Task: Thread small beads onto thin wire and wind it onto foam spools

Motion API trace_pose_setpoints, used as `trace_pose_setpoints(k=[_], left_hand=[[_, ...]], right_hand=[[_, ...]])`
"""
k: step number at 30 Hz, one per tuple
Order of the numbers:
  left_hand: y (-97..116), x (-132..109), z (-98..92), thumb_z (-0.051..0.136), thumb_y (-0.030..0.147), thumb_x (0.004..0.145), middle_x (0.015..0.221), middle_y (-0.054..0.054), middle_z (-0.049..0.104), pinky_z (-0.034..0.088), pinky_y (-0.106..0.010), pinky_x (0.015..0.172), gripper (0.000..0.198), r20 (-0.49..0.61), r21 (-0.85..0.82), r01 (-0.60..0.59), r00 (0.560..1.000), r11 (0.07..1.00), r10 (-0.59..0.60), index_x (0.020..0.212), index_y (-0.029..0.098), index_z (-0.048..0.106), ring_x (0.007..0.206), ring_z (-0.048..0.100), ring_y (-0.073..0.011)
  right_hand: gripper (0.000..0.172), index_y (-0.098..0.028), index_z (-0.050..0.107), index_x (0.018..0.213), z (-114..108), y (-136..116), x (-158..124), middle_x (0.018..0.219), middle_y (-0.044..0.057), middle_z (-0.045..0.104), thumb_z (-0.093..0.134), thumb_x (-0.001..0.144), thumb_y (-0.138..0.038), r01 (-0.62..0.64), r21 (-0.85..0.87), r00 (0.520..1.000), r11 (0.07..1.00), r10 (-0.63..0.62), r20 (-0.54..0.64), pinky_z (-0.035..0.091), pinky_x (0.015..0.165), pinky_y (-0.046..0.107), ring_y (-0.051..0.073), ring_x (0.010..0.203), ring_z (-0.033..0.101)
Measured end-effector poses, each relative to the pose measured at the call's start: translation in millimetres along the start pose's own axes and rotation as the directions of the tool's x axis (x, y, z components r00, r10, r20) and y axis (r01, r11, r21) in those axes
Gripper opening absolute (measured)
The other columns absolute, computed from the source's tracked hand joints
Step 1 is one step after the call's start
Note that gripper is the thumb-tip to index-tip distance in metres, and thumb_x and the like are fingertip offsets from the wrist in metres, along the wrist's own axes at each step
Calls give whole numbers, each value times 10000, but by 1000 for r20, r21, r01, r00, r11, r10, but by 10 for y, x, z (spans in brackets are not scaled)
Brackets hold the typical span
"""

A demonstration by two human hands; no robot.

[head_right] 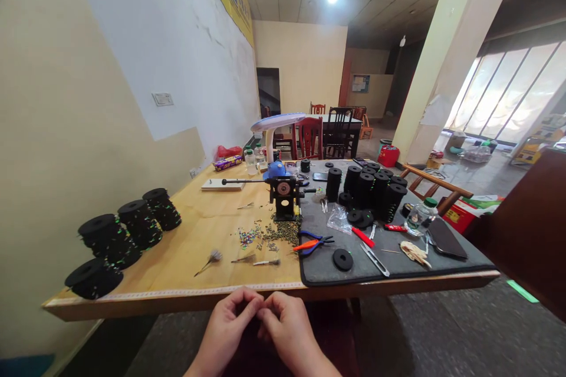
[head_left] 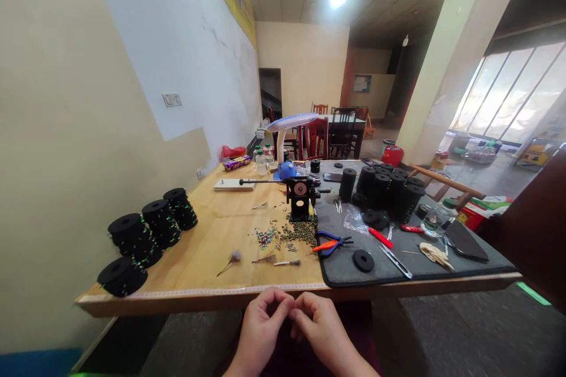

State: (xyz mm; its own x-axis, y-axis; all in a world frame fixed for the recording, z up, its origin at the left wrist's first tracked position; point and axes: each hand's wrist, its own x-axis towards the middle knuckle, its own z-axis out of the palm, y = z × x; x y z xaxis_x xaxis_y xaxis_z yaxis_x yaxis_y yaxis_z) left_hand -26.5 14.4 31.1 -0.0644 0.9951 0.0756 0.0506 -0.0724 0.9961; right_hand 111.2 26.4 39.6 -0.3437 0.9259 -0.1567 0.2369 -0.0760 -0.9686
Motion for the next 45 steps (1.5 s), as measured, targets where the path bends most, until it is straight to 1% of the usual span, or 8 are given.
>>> trace_pose_setpoints(k=[5, 9, 14, 20, 26, 29, 33, 45], left_hand=[[52, 5, -28, 615, 369, 779, 661, -57, 632, 430, -247, 658, 257, 77, 106, -17, 997, 994, 9, 676, 135, 628, 656, 557, -173], [75, 273, -184, 553, 384, 815, 744, -64, 651, 446, -257, 668, 265, 140, 325, -69, 990, 943, 24, 767, 138, 639, 713, 580, -184], [7, 787, -468, 536, 167, 782, 1067, -107, 635, 406, -363, 874, 274, 40, 704, -147, 985, 695, 168, 1047, 143, 599, 969, 560, -238], [-92, 995, -483, 462, 18, 733, 994, -147, 643, 359, -452, 919, 287, 47, 698, -122, 991, 705, 126, 952, 126, 611, 1004, 548, -279], [-15, 704, -383, 493, 201, 795, 742, -58, 617, 493, -319, 640, 72, 72, 494, -38, 997, 869, 2, 842, 147, 502, 689, 632, -194], [-15, 360, -242, 581, 315, 772, 714, -29, 590, 496, -255, 579, 203, 110, 167, 157, 978, 973, -177, 803, 153, 461, 696, 648, -179], [-90, -80, -19, 732, 365, 669, 775, -28, 592, 462, -198, 535, 352, 186, -230, 442, 894, 867, -407, 780, 147, 478, 746, 632, -161], [-258, -291, 140, 695, 400, 695, 617, 27, 494, 391, -197, 464, 346, 186, -77, 359, 922, 930, -341, 682, 147, 459, 503, 471, -76]], right_hand=[[375, -111, 505, 787, -4, 8, 22, 702, 55, 633, 535, 724, -480, -91, 146, 994, 985, 83, 65, 346, 390, 129, 70, 487, 516], [423, -124, 432, 784, -56, 47, 36, 745, 64, 639, 573, 652, -501, -154, 293, 987, 944, 135, 86, 367, 376, 128, 96, 541, 575], [424, -126, 433, 774, -141, 144, 8, 548, -13, 560, 577, 654, -507, -173, 295, 985, 940, 168, 41, 211, 324, 102, 4, 344, 331], [509, -129, 420, 748, -116, 295, -17, 488, -15, 538, 607, 633, -589, -119, 364, 992, 924, 124, 12, 143, 360, 115, -15, 334, 256], [600, -150, 378, 770, -91, 305, -85, 434, -34, 508, 599, 607, -684, -90, 428, 992, 899, 120, -42, 136, 369, 128, -6, 319, 223], [559, -143, 388, 776, -68, 260, -146, 434, -28, 509, 588, 657, -651, -44, 422, 994, 906, 82, -71, 173, 398, 123, 0, 342, 274], [495, -123, 418, 753, -23, 254, -204, 449, -17, 516, 591, 702, -584, -8, 383, 996, 924, 42, -81, 261, 450, 121, 16, 383, 388], [267, -106, 502, 740, 35, 438, -205, 438, -32, 487, 572, 750, -364, -68, 220, 995, 973, 83, -63, 288, 418, 117, 31, 366, 418]])
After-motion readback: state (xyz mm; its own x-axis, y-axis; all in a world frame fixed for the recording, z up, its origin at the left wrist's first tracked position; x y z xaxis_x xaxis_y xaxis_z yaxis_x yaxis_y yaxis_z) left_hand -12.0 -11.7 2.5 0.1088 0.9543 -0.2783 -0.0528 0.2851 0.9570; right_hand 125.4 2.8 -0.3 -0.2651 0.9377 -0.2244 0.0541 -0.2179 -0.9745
